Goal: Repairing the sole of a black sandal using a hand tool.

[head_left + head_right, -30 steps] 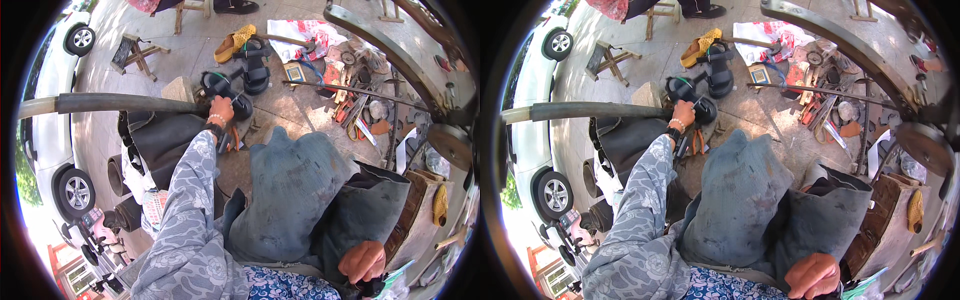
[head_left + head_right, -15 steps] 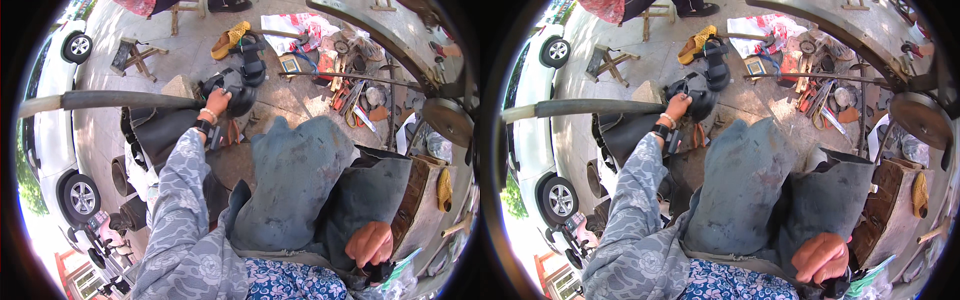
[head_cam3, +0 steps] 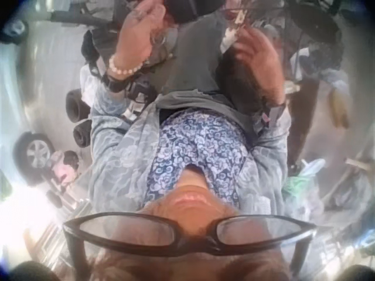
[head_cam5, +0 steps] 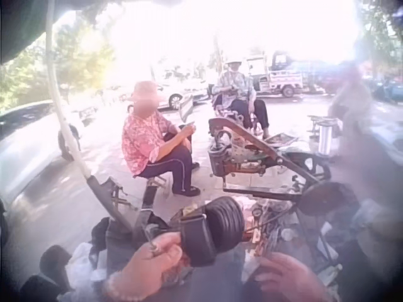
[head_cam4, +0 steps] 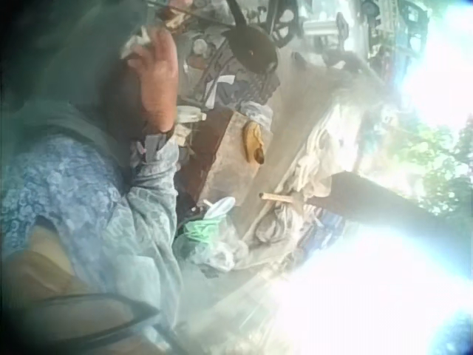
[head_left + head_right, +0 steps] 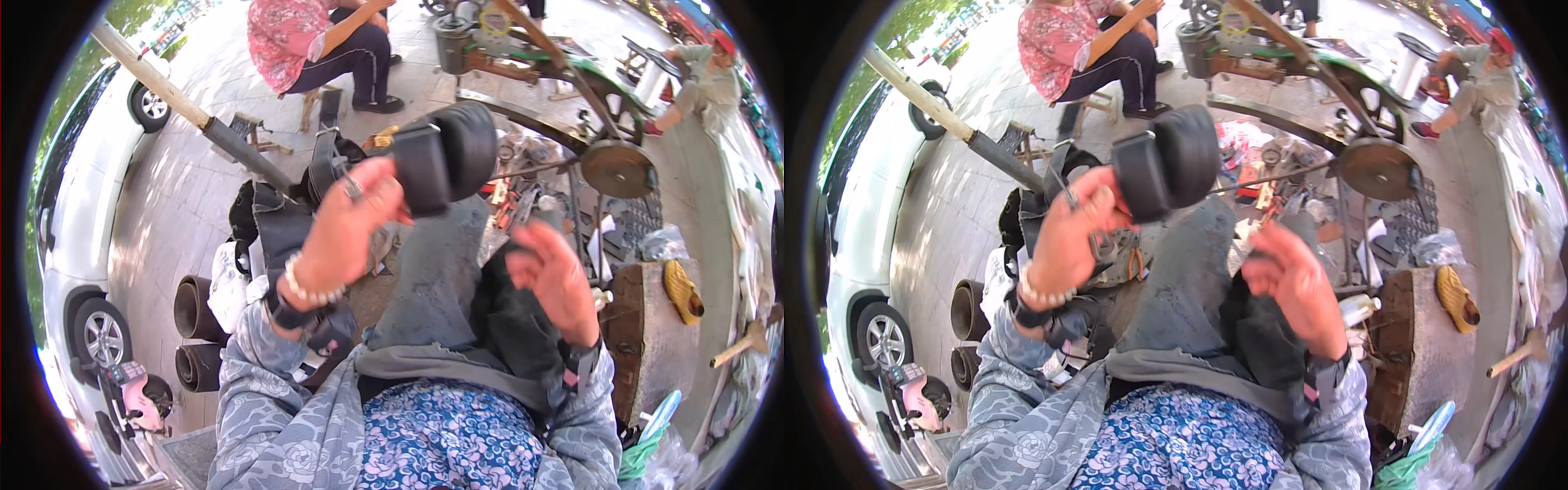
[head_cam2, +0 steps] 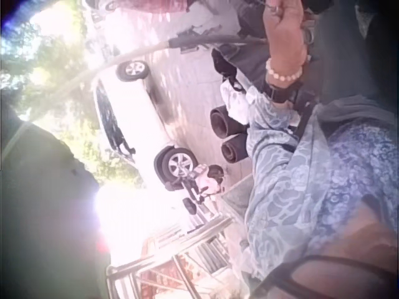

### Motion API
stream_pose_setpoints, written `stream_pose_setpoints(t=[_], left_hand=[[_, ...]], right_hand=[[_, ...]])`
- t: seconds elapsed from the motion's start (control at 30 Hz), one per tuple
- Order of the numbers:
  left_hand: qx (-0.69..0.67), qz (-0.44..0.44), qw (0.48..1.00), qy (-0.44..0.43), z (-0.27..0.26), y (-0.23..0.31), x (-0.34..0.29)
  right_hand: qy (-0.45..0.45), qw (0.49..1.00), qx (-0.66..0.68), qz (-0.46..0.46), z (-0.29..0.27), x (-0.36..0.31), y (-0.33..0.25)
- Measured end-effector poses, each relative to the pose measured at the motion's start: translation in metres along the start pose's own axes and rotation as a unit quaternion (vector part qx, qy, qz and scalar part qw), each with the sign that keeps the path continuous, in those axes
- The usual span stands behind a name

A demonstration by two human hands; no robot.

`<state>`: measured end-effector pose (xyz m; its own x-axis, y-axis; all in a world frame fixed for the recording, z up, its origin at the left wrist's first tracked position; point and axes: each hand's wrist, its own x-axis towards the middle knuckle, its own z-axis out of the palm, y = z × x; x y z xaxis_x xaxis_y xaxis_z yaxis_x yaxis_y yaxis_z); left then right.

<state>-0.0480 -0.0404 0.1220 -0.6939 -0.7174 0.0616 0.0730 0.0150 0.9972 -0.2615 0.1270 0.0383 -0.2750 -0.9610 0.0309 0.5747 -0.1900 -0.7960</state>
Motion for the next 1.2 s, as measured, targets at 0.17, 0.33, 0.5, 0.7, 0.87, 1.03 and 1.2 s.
stream_pose_setpoints(t=[0.17,0.33,0.5,0.7,0.87,1.03,1.2], left_hand=[[0.007,0.045,0.989,-0.140,0.091,-0.041,-0.078],[0.081,-0.060,0.882,-0.460,0.069,-0.004,-0.106],[-0.009,0.127,0.968,-0.216,0.014,0.028,-0.091],[0.150,-0.006,0.988,-0.038,0.045,-0.034,-0.053],[0.211,0.138,0.952,-0.175,0.066,-0.132,-0.077],[0.088,0.006,0.968,-0.234,0.048,-0.124,-0.102],[0.079,-0.186,0.975,-0.092,0.024,-0.076,-0.102]], right_hand=[[0.037,0.994,-0.104,-0.012,0.008,0.008,-0.027],[0.021,0.999,-0.033,-0.031,-0.046,-0.017,-0.010],[-0.012,0.998,-0.018,-0.064,-0.065,-0.018,-0.023],[-0.085,0.990,-0.112,-0.034,-0.071,-0.004,-0.067],[-0.148,0.931,-0.326,0.077,-0.040,0.025,-0.048],[-0.221,0.905,-0.339,0.129,-0.028,0.037,-0.024],[-0.252,0.860,-0.439,0.060,-0.027,0.051,-0.010]])
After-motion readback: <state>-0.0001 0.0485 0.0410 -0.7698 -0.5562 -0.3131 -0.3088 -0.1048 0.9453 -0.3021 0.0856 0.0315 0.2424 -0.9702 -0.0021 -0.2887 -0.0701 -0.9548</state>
